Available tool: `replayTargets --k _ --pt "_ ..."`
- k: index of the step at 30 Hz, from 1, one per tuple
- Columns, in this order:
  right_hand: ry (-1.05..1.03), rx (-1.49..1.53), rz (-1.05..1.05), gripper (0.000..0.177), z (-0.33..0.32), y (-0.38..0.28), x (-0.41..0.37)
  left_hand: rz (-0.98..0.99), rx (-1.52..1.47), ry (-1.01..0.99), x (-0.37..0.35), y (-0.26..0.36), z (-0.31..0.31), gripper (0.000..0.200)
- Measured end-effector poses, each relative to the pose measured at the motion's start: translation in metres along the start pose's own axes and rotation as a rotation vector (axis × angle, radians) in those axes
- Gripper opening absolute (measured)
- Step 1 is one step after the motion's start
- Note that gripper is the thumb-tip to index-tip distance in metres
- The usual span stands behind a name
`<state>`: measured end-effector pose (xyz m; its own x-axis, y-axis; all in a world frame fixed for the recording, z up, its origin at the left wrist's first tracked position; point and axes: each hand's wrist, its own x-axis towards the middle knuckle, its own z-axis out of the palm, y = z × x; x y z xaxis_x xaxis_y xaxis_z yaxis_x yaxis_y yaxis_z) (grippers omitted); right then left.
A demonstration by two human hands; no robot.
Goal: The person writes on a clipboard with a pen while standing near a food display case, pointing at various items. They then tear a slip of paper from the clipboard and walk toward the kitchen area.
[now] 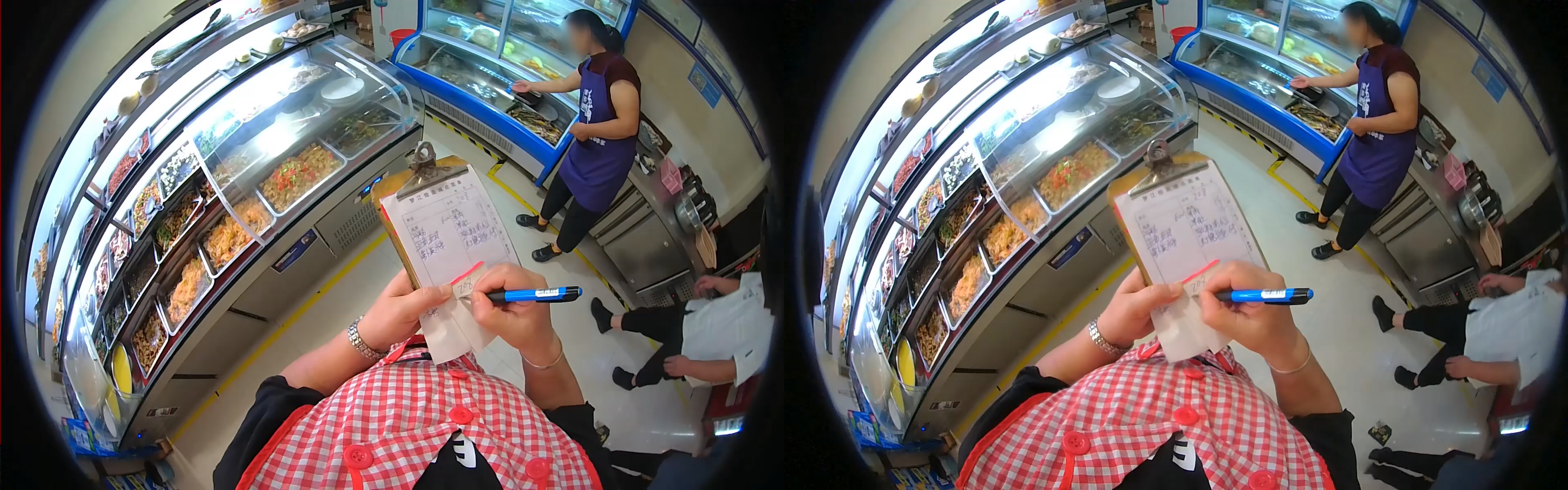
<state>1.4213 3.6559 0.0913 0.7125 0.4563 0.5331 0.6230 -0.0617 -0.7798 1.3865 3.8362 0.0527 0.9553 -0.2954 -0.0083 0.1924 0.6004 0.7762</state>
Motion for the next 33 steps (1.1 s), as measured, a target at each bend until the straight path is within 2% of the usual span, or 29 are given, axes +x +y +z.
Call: replayTargets --k 4,7,10,13,16,19,23,26,28,31,33 --pt "-0.069 -0.001 -0.003 0.011 -0.004 0.0 0.0 0.008 -0.009 0.012 0.0 -0.001 0.002 0.048" --pt "-0.038 -0.037 -0.041 0.011 -0.003 0.005 0.0 0.018 0.003 0.02 0.0 0.0 0.001 0.049" --pt "-0.089 0.022 0.02 0.01 -0.004 0.001 0.001 0.021 -0.005 0.018 -0.001 0.001 0.0 0.048" --pt "-0.047 -0.039 -0.038 0.011 -0.004 0.006 0.001 0.023 0.015 0.009 0.0 0.0 -0.002 0.048" --pt "-0.126 0.047 0.037 0.011 -0.006 0.002 0.001 0.01 -0.003 0.017 0.0 0.001 -0.001 0.047" --pt "-0.055 -0.025 -0.04 0.011 -0.003 0.006 0.0 0.01 -0.01 0.01 0.0 0.001 -0.002 0.047" --pt "-0.071 0.007 -0.021 0.009 -0.001 0.005 0.003 0.022 -0.031 0.023 0.0 0.003 0.001 0.047" --pt "-0.154 0.12 0.106 0.009 -0.01 0.009 -0.001 0.005 -0.057 0.044 -0.001 0.002 -0.001 0.046" --pt "-0.066 0.146 0.11 0.013 0.002 0.001 -0.001 0.028 -0.097 0.075 0.002 0.002 -0.003 0.044" --pt "-0.256 -0.26 -0.275 0.021 0.001 -0.001 0.017 0.107 -0.154 0.141 0.006 0.008 -0.011 0.04" --pt "-0.251 -0.391 -0.419 0.018 0.014 -0.005 0.02 0.139 -0.218 0.214 0.005 0.009 -0.018 0.038"
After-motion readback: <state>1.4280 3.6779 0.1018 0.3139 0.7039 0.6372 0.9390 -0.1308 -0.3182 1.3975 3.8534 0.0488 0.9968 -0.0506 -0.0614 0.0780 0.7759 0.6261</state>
